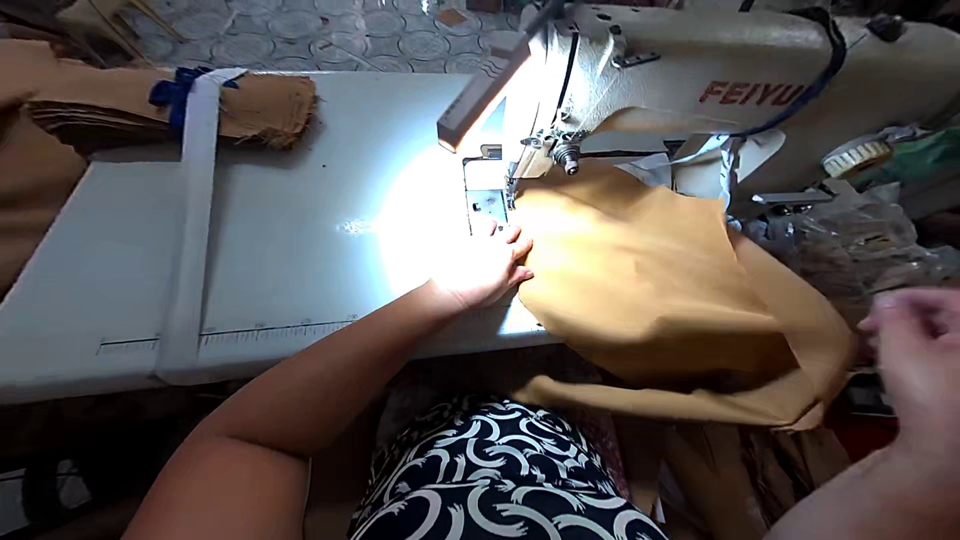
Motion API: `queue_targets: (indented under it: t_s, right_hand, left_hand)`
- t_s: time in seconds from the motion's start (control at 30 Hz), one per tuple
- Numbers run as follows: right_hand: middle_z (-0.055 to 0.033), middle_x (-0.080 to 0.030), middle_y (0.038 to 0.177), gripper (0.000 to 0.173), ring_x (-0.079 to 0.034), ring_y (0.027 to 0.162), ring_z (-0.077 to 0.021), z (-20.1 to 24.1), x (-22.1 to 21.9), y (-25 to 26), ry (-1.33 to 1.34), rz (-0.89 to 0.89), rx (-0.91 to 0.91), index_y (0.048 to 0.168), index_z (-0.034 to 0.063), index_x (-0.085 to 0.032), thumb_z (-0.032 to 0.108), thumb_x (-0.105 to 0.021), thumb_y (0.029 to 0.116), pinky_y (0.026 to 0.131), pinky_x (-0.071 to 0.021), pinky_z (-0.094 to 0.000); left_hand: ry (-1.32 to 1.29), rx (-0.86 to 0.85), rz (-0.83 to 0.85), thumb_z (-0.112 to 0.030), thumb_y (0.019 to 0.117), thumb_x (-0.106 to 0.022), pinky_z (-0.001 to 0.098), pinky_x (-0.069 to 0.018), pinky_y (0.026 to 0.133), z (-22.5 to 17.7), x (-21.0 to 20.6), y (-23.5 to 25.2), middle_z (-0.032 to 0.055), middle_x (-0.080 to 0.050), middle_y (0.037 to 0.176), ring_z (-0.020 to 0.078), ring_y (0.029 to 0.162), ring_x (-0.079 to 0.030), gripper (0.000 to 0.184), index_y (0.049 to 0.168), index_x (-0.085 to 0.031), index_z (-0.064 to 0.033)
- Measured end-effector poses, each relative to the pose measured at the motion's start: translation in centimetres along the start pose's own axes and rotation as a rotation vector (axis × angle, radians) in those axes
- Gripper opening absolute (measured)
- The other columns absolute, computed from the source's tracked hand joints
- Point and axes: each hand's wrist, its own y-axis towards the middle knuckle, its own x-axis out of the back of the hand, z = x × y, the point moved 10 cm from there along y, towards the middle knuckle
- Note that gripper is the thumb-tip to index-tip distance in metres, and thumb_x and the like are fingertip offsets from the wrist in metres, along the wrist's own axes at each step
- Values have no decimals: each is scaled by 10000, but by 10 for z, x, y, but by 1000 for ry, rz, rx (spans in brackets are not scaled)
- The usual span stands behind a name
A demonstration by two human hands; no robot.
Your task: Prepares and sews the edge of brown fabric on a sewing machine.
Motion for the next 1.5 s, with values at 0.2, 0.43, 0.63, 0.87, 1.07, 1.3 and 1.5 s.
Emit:
queue_targets:
  t_s: [0.2, 0.43, 0.63, 0.87, 1.07, 1.3, 1.5]
  right_hand:
    - [-263, -649, 1157, 369, -650, 1086, -391, 218, -87, -14, -2, 122, 648, 1152, -64, -642, 265, -538, 1024, 922, -540, -542]
    - [-230, -636, 1125, 435, -620, 1093, -412, 270, -239, -57, -180, 730, 791, 1253, -10, -641, 107, -695, 838, 844, -510, -552]
    - [-183, -660, 807, 197, -682, 796, -375, 262, -197, -33, -132, 513, 888, 803, 13, -678, 154, -591, 911, 634, -509, -538]
    - [-178, -622, 702, 158, -662, 673, -333, 238, -169, -6, -7, 235, 732, 742, -35, -626, 37, -618, 883, 581, -511, -481]
    - [-175, -672, 722, 279, -680, 609, -350, 237, -159, -11, 24, 150, 700, 1075, -51, -644, 27, -713, 816, 536, -522, -493]
    - [-120, -637, 668, 232, -626, 531, -283, 242, -151, -28, 6, 135, 748, 1112, -26, -670, 39, -634, 893, 462, -475, -429]
    - [-139, -708, 783, 135, -711, 749, -320, 240, -174, -55, 96, 141, 847, 832, 30, -750, 87, -635, 873, 626, -553, -471]
  left_hand:
    - [33, -181, -21, -469, 1050, -507, 627, -394, 1069, -1, 6, 6, 157, -593, 1412, 398, 1367, -484, 467, 1344, -680, -150]
    - [-288, -411, 81, 107, 902, -478, 520, -484, 978, 20, 32, 22, 175, -715, 1154, 326, 1126, -655, 400, 1205, -710, -13]
    - [-245, -357, 48, 118, 899, -463, 517, -480, 944, 20, 35, 28, 158, -719, 1111, 321, 1089, -656, 391, 1129, -741, -34]
    - [-185, -531, -230, -217, 955, -665, 534, -489, 840, 3, 39, 27, 157, -704, 850, 352, 901, -673, 211, 928, -725, -17]
    - [-107, -639, -407, -231, 954, -649, 519, -498, 744, -24, 51, 12, 117, -678, 738, 331, 771, -674, 236, 804, -703, -58]
    - [-132, -732, -542, -140, 955, -632, 418, -473, 742, -40, 60, -8, 85, -731, 818, 266, 797, -665, 177, 832, -728, -56]
    - [-98, -769, -419, -137, 992, -585, 412, -527, 826, -36, 42, -27, 65, -731, 837, 241, 889, -692, 212, 906, -765, -63]
